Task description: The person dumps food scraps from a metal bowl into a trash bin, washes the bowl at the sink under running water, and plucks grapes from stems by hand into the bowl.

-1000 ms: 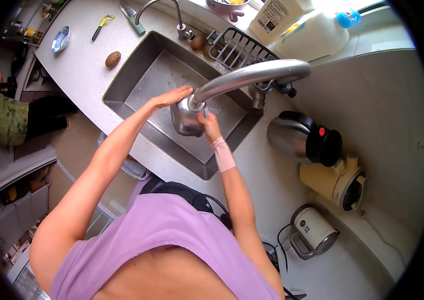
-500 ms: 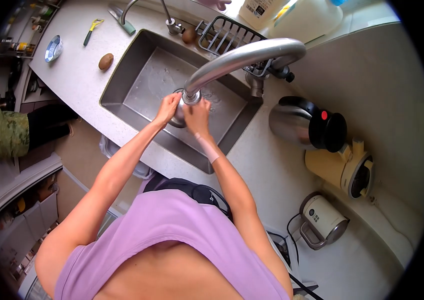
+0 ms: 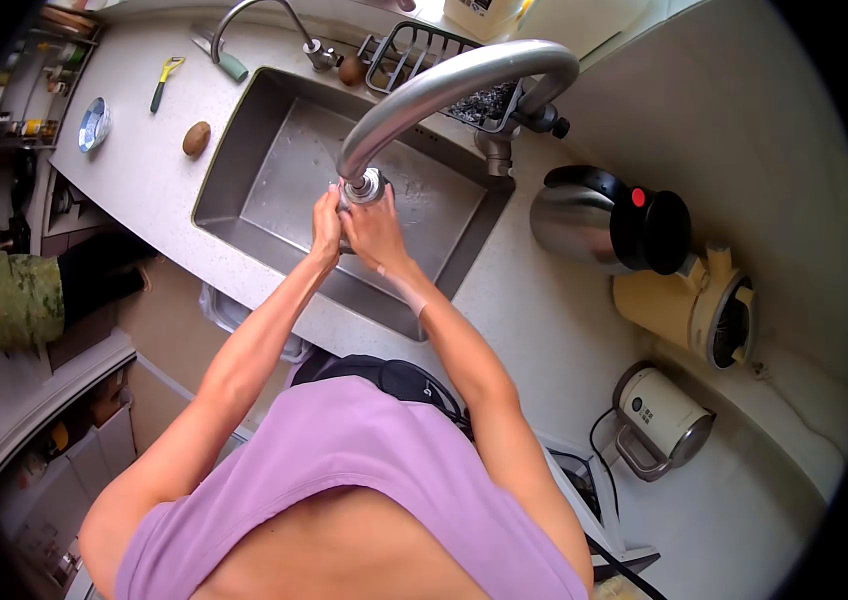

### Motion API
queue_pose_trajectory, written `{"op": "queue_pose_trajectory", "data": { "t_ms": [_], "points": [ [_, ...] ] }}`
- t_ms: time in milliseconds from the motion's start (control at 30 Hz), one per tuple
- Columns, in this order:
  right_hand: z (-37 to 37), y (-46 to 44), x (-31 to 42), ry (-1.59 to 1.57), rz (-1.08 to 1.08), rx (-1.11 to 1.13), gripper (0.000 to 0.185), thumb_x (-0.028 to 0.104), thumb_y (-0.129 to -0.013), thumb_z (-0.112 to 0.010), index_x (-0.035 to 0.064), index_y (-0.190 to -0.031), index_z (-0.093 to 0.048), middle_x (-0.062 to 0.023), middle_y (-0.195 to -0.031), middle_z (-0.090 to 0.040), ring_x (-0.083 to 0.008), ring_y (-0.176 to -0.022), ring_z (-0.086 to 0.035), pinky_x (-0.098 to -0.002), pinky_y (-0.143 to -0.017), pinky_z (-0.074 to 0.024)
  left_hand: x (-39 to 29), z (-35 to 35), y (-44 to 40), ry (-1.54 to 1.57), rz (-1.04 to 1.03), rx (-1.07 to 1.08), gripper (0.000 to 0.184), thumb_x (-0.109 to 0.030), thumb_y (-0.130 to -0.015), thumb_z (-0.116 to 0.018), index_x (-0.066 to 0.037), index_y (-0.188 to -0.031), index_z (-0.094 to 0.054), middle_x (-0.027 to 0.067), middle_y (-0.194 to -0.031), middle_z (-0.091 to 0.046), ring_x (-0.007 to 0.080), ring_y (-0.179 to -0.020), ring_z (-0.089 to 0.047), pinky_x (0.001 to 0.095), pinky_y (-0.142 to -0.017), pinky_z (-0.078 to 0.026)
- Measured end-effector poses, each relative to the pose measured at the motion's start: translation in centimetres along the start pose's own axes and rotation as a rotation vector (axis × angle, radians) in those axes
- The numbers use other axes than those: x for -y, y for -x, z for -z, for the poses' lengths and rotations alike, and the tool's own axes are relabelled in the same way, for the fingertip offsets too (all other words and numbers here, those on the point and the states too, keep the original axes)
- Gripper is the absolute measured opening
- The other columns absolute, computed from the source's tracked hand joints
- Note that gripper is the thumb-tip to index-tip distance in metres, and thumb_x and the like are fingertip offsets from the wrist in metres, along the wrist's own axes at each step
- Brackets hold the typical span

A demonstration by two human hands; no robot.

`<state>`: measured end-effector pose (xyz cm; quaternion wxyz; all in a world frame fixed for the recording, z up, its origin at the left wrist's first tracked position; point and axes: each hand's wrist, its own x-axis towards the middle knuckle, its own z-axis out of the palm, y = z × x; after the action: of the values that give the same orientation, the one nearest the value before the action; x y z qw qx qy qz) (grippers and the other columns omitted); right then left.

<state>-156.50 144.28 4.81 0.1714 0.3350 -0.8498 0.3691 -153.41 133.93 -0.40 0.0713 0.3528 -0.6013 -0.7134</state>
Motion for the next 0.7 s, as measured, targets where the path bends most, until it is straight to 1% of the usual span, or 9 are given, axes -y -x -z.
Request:
{"op": "queue_pose_trajectory", "data": {
  "t_ms": [33, 100, 233, 300, 400, 433, 533, 633, 700],
  "points": [
    [-0.6, -0.1, -1.6, -0.003, -0.012, -0.007, 0.025, 0.020, -0.082, -0.057, 0.0031, -0.100, -0.064, -0.0223, -0.102, -0.063, -0.0378, -0.095, -0.060, -0.0421, -0.082, -0.0457, -0.2, 0.6, 0.5, -0.182, 0.027, 0.017, 0.050, -0.045, -0.096, -0.038, 0.000, -0.084, -0.057, 0.0079, -0.070, -0.053, 0.0172, -0.071, -0.047, 0.0346, -0.069, -0.039],
    [-2.8, 0.4, -7.0, -0.553, -0.800, 0.595, 0.030, 0.022, -0.082, -0.058, 0.0025, -0.104, -0.062, -0.0224, -0.107, -0.061, -0.0371, -0.098, -0.059, -0.0408, -0.084, -0.0454, -1.3, 0.6, 2.9, -0.351, -0.049, 0.021, 0.050, -0.044, -0.095, -0.038, 0.000, -0.082, -0.058, 0.0093, -0.072, -0.055, 0.0185, -0.071, -0.046, 0.0362, -0.070, -0.038],
    [-1.9, -0.1, -5.5, -0.474, -0.756, 0.507, 0.031, 0.023, -0.082, -0.060, 0.0013, -0.104, -0.062, -0.0229, -0.106, -0.062, -0.0360, -0.098, -0.060, -0.0406, -0.086, -0.0458, -1.3, -0.3, 2.8, -0.278, -0.045, -0.021, 0.048, -0.042, -0.096, -0.038, 0.000, -0.086, -0.060, 0.0111, -0.078, -0.059, 0.0201, -0.076, -0.051, 0.0351, -0.073, -0.039],
    [-2.0, 1.2, -2.5, -0.210, -0.179, 0.053, 0.031, 0.025, -0.083, -0.057, 0.0028, -0.104, -0.062, -0.0230, -0.106, -0.062, -0.0375, -0.096, -0.060, -0.0423, -0.084, -0.0467, -0.7, 0.5, 1.2, -0.156, 0.073, 0.011, 0.049, -0.040, -0.097, -0.037, 0.002, -0.100, -0.062, 0.0116, -0.087, -0.062, 0.0207, -0.083, -0.054, 0.0345, -0.081, -0.040],
    [-1.9, 2.2, -1.9, -0.144, -0.090, 0.008, 0.032, 0.027, -0.084, -0.056, 0.0049, -0.107, -0.061, -0.0215, -0.108, -0.061, -0.0374, -0.101, -0.058, -0.0429, -0.089, -0.0449, -1.1, 0.0, 0.8, 0.029, 0.086, -0.046, 0.050, -0.040, -0.098, -0.037, 0.003, -0.099, -0.062, 0.0117, -0.090, -0.062, 0.0206, -0.084, -0.053, 0.0346, -0.082, -0.040],
    [-1.8, 1.7, -2.9, -0.150, -0.096, 0.001, 0.032, 0.027, -0.084, -0.056, 0.0049, -0.107, -0.061, -0.0215, -0.108, -0.061, -0.0374, -0.101, -0.058, -0.0429, -0.089, -0.0449, -1.0, 0.2, 0.9, -0.094, 0.053, -0.028, 0.049, -0.039, -0.098, -0.037, 0.003, -0.099, -0.062, 0.0111, -0.091, -0.062, 0.0201, -0.085, -0.053, 0.0341, -0.082, -0.040],
    [-2.2, -1.2, -7.4, -0.567, -0.833, 0.722, 0.037, 0.024, -0.082, -0.061, 0.0069, -0.114, -0.059, -0.0182, -0.116, -0.058, -0.0369, -0.115, -0.049, -0.0432, -0.101, -0.0360, -2.3, -0.9, 3.4, -0.262, 0.023, 0.027, 0.049, -0.039, -0.098, -0.036, 0.003, -0.097, -0.061, 0.0095, -0.094, -0.063, 0.0185, -0.087, -0.054, 0.0332, -0.081, -0.041],
    [-1.9, 0.1, -4.0, -0.471, -0.623, 0.251, 0.039, 0.023, -0.081, -0.062, 0.0086, -0.118, -0.058, -0.0167, -0.117, -0.058, -0.0379, -0.112, -0.050, -0.0425, -0.100, -0.0373, -3.9, -2.2, 2.8, -0.037, 0.080, 0.023, 0.046, -0.038, -0.099, -0.034, 0.000, -0.099, -0.060, 0.0093, -0.092, -0.061, 0.0181, -0.088, -0.055, 0.0324, -0.077, -0.043],
    [-0.4, 0.3, -1.4, -0.486, -0.661, 0.248, 0.044, 0.021, -0.080, -0.063, 0.0102, -0.122, -0.056, -0.0156, -0.117, -0.057, -0.0359, -0.112, -0.051, -0.0458, -0.102, -0.0354, -3.5, -1.8, 1.3, 0.092, 0.138, 0.033, 0.044, -0.037, -0.100, -0.031, -0.002, -0.107, -0.057, 0.0110, -0.097, -0.061, 0.0210, -0.092, -0.057, 0.0340, -0.082, -0.045]
  ]
}}
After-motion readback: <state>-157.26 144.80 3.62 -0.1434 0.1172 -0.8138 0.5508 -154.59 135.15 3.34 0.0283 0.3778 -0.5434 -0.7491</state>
